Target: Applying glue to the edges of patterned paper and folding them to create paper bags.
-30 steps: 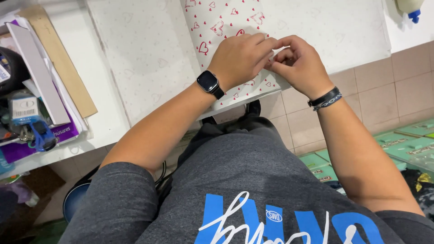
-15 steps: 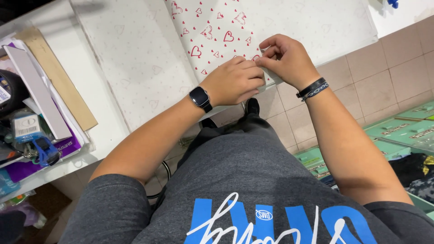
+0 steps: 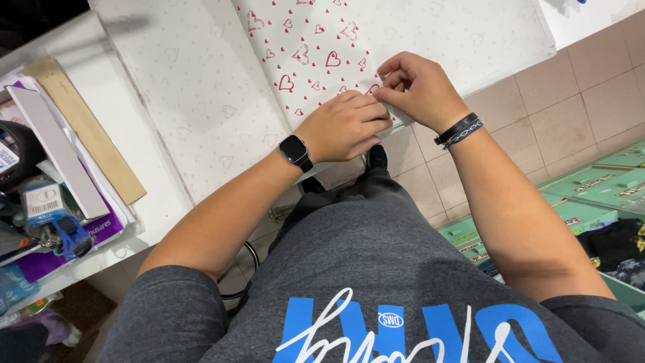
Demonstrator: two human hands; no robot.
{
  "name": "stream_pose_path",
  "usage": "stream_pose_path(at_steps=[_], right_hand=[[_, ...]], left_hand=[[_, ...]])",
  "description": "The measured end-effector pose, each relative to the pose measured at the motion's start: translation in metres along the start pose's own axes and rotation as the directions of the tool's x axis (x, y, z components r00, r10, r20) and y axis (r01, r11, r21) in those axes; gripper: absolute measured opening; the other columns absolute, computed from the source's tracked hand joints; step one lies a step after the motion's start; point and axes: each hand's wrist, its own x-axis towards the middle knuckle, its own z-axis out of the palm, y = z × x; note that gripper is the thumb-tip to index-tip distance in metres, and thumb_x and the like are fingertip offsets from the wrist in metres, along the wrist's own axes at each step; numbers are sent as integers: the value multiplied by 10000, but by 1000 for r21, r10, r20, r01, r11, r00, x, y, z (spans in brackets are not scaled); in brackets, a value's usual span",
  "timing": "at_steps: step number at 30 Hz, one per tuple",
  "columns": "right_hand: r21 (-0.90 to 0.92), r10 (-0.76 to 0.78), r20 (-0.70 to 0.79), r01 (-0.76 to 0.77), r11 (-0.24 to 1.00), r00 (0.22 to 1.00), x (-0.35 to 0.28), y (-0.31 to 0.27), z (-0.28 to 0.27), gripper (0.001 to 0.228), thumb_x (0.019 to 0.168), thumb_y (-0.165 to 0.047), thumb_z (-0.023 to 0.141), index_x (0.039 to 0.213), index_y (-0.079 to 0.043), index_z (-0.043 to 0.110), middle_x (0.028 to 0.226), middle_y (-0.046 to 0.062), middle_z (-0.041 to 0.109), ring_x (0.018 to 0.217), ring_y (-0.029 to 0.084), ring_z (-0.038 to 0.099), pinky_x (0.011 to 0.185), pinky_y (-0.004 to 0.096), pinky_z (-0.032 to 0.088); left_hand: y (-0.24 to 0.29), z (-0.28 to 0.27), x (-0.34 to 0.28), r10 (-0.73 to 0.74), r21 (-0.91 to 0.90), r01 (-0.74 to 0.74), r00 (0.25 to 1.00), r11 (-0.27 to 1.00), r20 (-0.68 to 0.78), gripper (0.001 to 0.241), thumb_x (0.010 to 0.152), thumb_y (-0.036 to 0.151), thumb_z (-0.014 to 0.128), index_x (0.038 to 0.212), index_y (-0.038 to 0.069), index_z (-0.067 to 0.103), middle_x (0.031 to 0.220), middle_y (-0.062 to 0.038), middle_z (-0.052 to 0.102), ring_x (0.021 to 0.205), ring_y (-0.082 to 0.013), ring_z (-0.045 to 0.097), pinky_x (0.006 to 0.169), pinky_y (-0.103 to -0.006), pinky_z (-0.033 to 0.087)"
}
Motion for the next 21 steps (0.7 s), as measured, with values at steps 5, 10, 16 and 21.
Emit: stream_pose_path(at_steps=[5,10,16,21], right_hand=[[-16,-12,-3,12,1000,1000,0,1,0,237,906,-134,761,1123,-125,667,841,-36,692,782,80,611,764,244,497],[-24,-26,-23,25,999,999,0,5,5,233,907,-121,728,1128,-124,655,828,-44,660,744,74,582,747,238,491],[-80,-32,-48,28,996,998,-2,2,6,330,915,-114,748,1197,-114,575,935,-4,586,760,116,518,755,277,477],[-152,-19,-29,15,988,999,-2,1,7,233,931,-126,721,1140,-111,620,982,28,589,777,137,525,769,303,480]], left_hand=[[0,-2,1,7,-3,-7,1000,1000,8,260,956,268,691,1177,132,671,1165,1,640,1097,-232,571,961,-396,428],[0,-1,1,12,-6,-12,1000,1000,5,281,975,274,668,1213,125,679,1186,-15,643,1119,-241,564,960,-401,425],[4,2,-6,-32,39,30,998,999,54,400,1004,317,633,1356,127,623,1290,-48,602,1236,-279,531,1040,-425,419],[11,10,-26,-92,110,69,971,991,220,645,1095,476,477,1617,125,333,1651,-54,393,1535,-238,314,1274,-475,158]])
